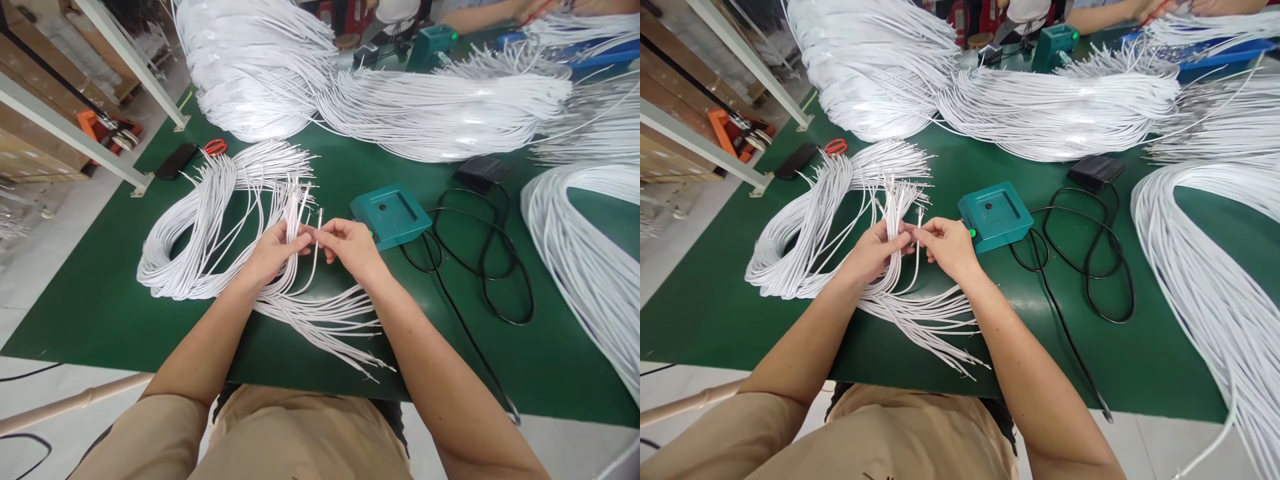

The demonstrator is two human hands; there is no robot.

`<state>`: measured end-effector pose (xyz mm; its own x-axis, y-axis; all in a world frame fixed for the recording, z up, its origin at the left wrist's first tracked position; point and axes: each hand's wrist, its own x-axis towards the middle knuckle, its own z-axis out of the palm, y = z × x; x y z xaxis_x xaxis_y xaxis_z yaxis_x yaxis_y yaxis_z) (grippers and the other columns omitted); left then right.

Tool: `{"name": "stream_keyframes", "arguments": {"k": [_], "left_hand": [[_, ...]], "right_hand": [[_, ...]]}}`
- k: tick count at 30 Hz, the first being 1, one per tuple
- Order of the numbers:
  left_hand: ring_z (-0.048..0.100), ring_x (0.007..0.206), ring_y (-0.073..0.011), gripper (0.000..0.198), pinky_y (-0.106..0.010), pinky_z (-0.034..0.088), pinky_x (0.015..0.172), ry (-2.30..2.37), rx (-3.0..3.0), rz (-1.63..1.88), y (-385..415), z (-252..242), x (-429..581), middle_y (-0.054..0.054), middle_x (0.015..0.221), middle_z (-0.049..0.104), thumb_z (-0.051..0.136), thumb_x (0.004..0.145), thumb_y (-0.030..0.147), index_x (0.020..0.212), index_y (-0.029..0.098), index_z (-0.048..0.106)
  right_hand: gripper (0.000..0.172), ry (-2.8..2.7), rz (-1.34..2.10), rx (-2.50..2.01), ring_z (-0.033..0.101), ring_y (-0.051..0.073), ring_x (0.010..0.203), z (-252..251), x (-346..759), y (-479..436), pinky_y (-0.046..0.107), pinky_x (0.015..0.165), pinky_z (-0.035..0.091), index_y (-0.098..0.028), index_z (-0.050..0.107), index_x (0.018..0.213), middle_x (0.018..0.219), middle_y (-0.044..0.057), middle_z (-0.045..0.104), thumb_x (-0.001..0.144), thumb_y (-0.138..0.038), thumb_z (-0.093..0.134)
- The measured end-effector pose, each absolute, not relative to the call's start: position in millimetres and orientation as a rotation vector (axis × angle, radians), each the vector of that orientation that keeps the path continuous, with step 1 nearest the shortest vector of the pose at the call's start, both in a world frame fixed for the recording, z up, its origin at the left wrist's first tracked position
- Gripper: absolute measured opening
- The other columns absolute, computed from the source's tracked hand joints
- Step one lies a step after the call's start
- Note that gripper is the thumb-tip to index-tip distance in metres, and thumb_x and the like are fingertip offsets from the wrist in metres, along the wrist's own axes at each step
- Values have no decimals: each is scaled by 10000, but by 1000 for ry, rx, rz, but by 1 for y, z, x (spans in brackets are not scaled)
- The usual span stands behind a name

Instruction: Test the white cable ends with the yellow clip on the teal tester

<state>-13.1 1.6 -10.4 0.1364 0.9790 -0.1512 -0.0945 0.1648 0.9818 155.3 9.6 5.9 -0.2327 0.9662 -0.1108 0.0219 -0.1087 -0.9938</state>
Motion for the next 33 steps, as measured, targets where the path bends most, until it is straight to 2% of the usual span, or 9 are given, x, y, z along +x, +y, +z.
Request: {"name": "stream_keyframes", "arguments": {"k": [4, 6, 12, 17, 21, 25, 29, 32, 33], "left_hand": [[641, 695, -114, 378, -196, 437, 551, 1074, 1038, 973, 3, -10, -12, 7, 791, 627, 820, 628, 289, 856, 158, 549], [631, 653, -106, 387, -192, 400, 517, 1073, 1040, 965, 2, -9, -12, 21, 761, 609, 825, 613, 271, 842, 159, 533], [600, 672, -108, 341, -232, 439, 609, 1138, 1204, 918, -3, -8, -8, 15, 768, 628, 788, 640, 233, 882, 159, 558], [542, 663, -92, 261, -248, 441, 652, 1189, 1363, 886, -4, -7, -6, 21, 759, 590, 753, 669, 232, 834, 159, 565], [532, 608, -84, 278, -228, 427, 572, 1216, 1306, 859, -4, -6, -7, 27, 732, 587, 758, 656, 232, 815, 168, 540], [627, 714, -118, 327, -208, 433, 553, 1162, 1151, 928, -5, -7, -4, 0, 848, 628, 774, 646, 244, 863, 170, 541], [648, 657, -116, 381, -193, 389, 496, 1129, 1042, 1050, -4, -9, 1, 23, 756, 597, 803, 627, 284, 797, 166, 483], [658, 636, -129, 389, -201, 386, 491, 1134, 1082, 1050, -4, -9, 2, 17, 718, 611, 791, 649, 303, 781, 170, 451], [665, 638, -136, 376, -204, 386, 491, 1134, 1102, 1037, -4, -9, 1, 10, 721, 623, 776, 670, 309, 789, 171, 447]], "right_hand": [[282, -1296, 1543, -1148, 389, 51, 437, 3, 150, 10, 211, 415, 309, -157, 632, 678, 586, -25, 590, 695, -429, 706], [279, -1255, 1549, -1150, 387, 51, 451, 3, 149, 10, 208, 413, 304, -161, 636, 701, 605, -27, 594, 680, -427, 714], [310, -1282, 1381, -1256, 518, 96, 538, 0, 151, 13, 218, 474, 379, -165, 640, 774, 633, -10, 633, 600, -389, 766], [233, -1294, 1261, -1307, 469, 78, 507, 1, 153, 11, 230, 497, 375, -173, 635, 700, 617, -22, 617, 636, -374, 735], [216, -1193, 1379, -1200, 395, 61, 459, 5, 154, 10, 236, 462, 341, -167, 632, 654, 603, -27, 586, 688, -371, 696], [187, -1061, 1585, -1095, 380, 56, 454, 5, 152, 11, 234, 455, 318, -157, 631, 655, 602, -19, 580, 692, -328, 695], [207, -915, 1739, -1017, 349, 48, 438, 3, 151, 12, 225, 444, 287, -160, 571, 595, 513, -56, 475, 663, -296, 711], [159, -945, 1726, -1023, 407, 56, 477, 2, 151, 12, 220, 486, 337, -156, 639, 737, 555, -58, 514, 657, -277, 705], [206, -973, 1699, -1016, 437, 61, 502, 2, 151, 12, 220, 511, 360, -160, 663, 831, 584, -59, 534, 660, -268, 699]]}}
